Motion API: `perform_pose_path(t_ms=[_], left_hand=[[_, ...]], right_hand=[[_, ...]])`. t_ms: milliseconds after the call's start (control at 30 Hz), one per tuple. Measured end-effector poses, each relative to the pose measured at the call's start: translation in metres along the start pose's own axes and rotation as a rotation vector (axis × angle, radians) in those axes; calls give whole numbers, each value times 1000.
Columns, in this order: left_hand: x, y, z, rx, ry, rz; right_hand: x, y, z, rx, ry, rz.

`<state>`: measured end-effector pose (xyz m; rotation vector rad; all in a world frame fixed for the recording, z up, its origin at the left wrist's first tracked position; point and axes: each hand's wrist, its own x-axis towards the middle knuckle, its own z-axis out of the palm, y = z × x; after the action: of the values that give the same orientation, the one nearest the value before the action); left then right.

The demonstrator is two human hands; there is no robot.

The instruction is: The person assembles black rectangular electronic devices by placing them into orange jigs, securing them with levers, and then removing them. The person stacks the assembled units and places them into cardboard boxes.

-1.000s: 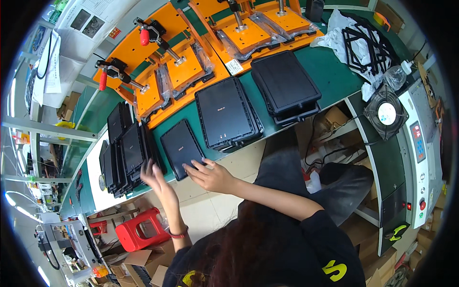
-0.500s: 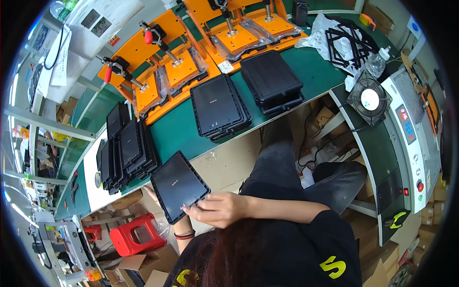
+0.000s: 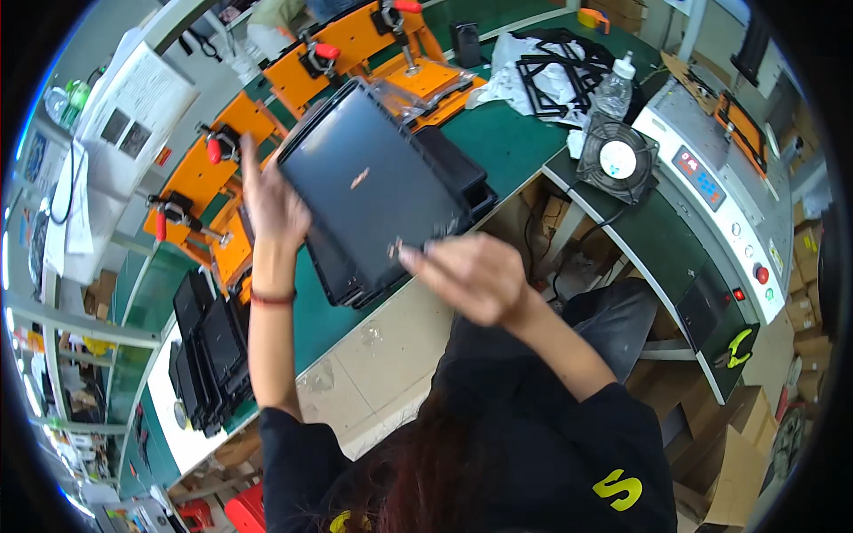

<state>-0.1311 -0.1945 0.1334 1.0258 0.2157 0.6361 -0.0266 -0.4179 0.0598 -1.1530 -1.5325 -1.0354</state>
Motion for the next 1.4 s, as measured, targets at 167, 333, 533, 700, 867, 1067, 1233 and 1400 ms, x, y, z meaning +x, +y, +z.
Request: perform_pose_path(t_ms=[167,333,533,700,867,1067,1233,1400], left_hand=[[109,-48,-5,269,-31,-215],[140,-88,-41,514,-68,-198],[142,-108,-70,909,-158,-64],[136,-120,-103,1450,-267,386],[109,-100,16,1296,-56,582],[119,-157,269,1127,-754,780],[203,-303,429,1134,-1094,688],[285,-385,482,1028,-1011,452]], right_hand=[[-33,63,29,-117,-232,144],[-43,62,28,-113,-281,223],[-51,57,31,-54,-391,316],[-52,55,22,-51,-379,349],[-51,42,-17,-156,-294,438],[-58,18,-184,-373,-118,886],[-52,-67,-325,-1023,17,1070],[-14,-217,-408,-1929,-130,1067]])
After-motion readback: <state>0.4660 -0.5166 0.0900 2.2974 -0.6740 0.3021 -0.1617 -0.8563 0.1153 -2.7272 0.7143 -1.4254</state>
